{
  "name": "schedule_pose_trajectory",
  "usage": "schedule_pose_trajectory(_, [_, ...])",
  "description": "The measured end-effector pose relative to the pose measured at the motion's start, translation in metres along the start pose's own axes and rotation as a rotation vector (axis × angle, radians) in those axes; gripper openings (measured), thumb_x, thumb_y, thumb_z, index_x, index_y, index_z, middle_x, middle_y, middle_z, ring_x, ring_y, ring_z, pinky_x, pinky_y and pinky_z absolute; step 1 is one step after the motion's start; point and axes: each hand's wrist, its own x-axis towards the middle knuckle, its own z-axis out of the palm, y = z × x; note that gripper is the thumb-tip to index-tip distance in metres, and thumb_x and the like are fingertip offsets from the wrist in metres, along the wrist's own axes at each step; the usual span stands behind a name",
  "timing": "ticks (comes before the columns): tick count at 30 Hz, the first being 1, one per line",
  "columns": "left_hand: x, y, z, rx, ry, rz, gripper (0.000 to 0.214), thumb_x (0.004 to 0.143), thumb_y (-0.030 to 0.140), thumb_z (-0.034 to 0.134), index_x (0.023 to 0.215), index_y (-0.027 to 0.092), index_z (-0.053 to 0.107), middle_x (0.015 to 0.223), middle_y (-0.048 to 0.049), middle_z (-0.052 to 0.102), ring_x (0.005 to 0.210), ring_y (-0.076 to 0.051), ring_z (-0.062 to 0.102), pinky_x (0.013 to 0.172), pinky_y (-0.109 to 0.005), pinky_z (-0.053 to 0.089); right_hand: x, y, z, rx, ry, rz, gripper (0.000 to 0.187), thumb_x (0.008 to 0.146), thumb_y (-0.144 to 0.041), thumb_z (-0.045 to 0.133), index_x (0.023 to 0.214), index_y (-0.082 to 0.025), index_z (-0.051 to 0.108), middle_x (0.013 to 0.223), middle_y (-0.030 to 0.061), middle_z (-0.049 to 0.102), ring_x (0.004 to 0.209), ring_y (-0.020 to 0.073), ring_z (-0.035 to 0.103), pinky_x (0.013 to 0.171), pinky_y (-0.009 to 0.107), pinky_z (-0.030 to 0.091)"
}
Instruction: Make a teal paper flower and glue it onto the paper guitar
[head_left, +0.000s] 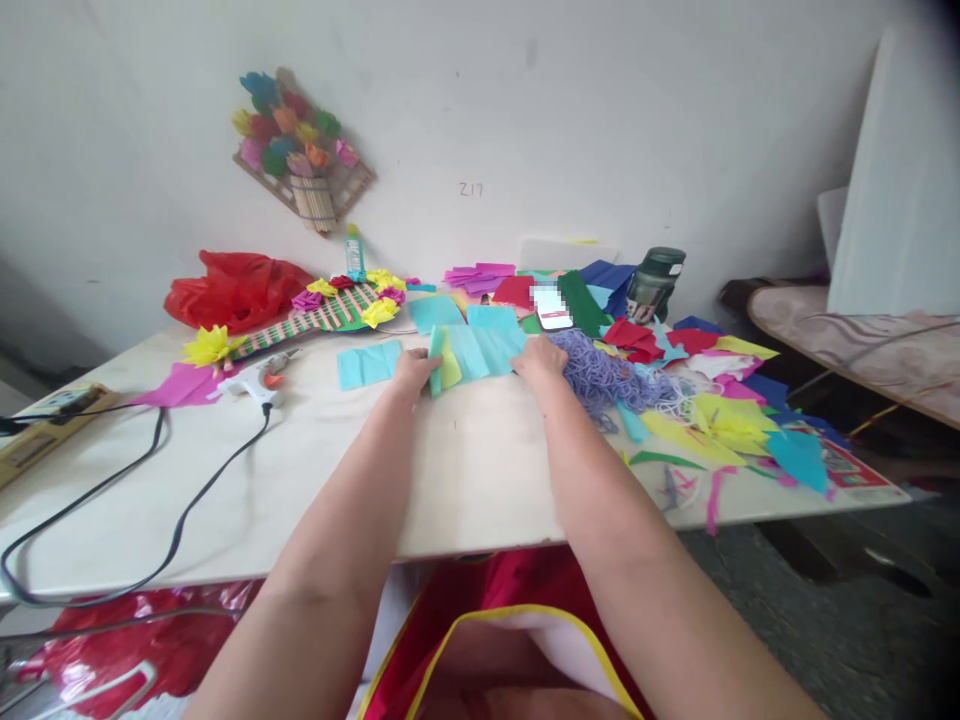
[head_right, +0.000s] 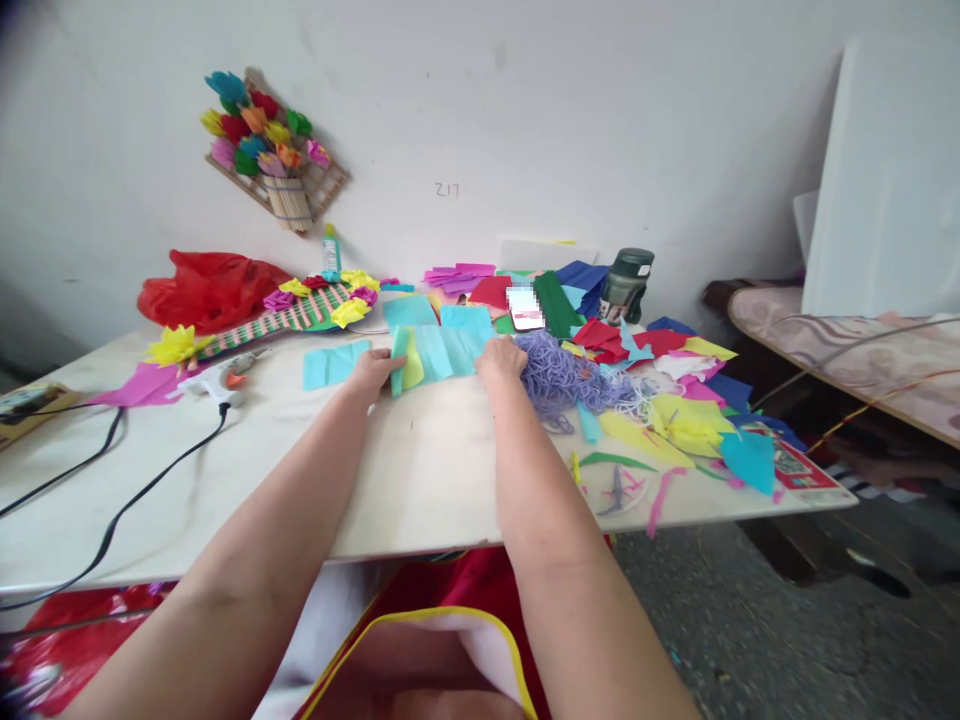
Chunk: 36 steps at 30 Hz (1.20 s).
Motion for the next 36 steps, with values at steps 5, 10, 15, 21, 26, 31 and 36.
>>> schedule_pose_trajectory(5, [-0.002, 0.003, 0.000, -0.186, -0.011, -0.035, 0.014, 0.058, 0.016, 0.070, 0.063, 0.016, 0.057, 0.052, 0.0009, 0.057, 0.047, -0.011, 0.053, 0.050, -0.024, 0.044, 0.004, 0.000, 0.009, 0.014, 0.025, -0.013, 0.031, 0.081, -0.018, 0.053, 0.109, -0.013, 0.066, 0.115, 0.0167, 0.063, 0.102, 0.0251, 0.063, 0.081, 0.031, 0.049])
schedule_pose_trajectory(10, [-0.001, 0.003, 0.005, -0.270, 0.019, -0.044, 0.012, 0.063, 0.009, 0.064, 0.065, 0.016, 0.055, 0.055, 0.0000, 0.058, 0.050, -0.012, 0.057, 0.056, -0.026, 0.049, 0.006, 0.002, 0.012, 0.053, 0.043, 0.009, 0.028, 0.081, -0.015, 0.051, 0.104, -0.013, 0.068, 0.109, 0.0155, 0.066, 0.103, 0.0255, 0.063, 0.081, 0.031, 0.048])
schedule_pose_trajectory(15, [0.001, 0.002, 0.008, -0.264, 0.069, -0.025, 0.013, 0.066, 0.006, 0.061, 0.067, 0.017, 0.054, 0.056, 0.0003, 0.057, 0.054, -0.013, 0.058, 0.060, -0.027, 0.050, 0.004, -0.002, 0.013, 0.127, 0.152, 0.004, 0.029, 0.086, -0.024, 0.047, 0.104, -0.018, 0.069, 0.108, 0.0136, 0.067, 0.101, 0.0239, 0.062, 0.081, 0.031, 0.047])
schedule_pose_trajectory(21, [0.002, 0.002, 0.005, -0.242, 0.114, -0.034, 0.013, 0.069, 0.005, 0.058, 0.068, 0.017, 0.054, 0.055, 0.0009, 0.055, 0.053, -0.013, 0.057, 0.059, -0.027, 0.050, 0.002, -0.009, 0.011, 0.230, 0.201, -0.139, 0.040, 0.086, -0.023, 0.048, 0.124, -0.015, 0.057, 0.125, 0.0120, 0.058, 0.111, 0.0223, 0.056, 0.092, 0.029, 0.043])
schedule_pose_trajectory(26, [0.002, 0.002, 0.002, -0.229, 0.107, -0.037, 0.011, 0.070, 0.006, 0.059, 0.066, 0.016, 0.057, 0.055, -0.0004, 0.058, 0.053, -0.013, 0.058, 0.059, -0.025, 0.048, -0.004, -0.008, 0.003, 0.089, 0.108, -0.096, 0.031, 0.085, -0.015, 0.046, 0.110, -0.014, 0.065, 0.114, 0.0156, 0.062, 0.107, 0.0261, 0.059, 0.087, 0.035, 0.047])
schedule_pose_trajectory(31, [0.004, 0.000, 0.000, -0.245, 0.121, -0.018, 0.010, 0.069, 0.008, 0.061, 0.065, 0.016, 0.057, 0.056, -0.0018, 0.060, 0.056, -0.014, 0.060, 0.060, -0.026, 0.048, -0.007, -0.007, 0.001, -0.047, 0.015, -0.064, 0.034, 0.084, -0.016, 0.048, 0.112, -0.011, 0.065, 0.115, 0.0198, 0.061, 0.110, 0.0292, 0.058, 0.088, 0.036, 0.046])
schedule_pose_trajectory(36, [0.008, -0.003, -0.003, -0.236, 0.151, 0.012, 0.008, 0.067, 0.013, 0.065, 0.066, 0.016, 0.058, 0.058, -0.0012, 0.060, 0.057, -0.014, 0.060, 0.060, -0.025, 0.049, -0.006, -0.010, -0.001, -0.068, -0.013, -0.028, 0.034, 0.086, -0.014, 0.044, 0.113, -0.011, 0.064, 0.118, 0.0207, 0.059, 0.108, 0.0262, 0.059, 0.090, 0.036, 0.044])
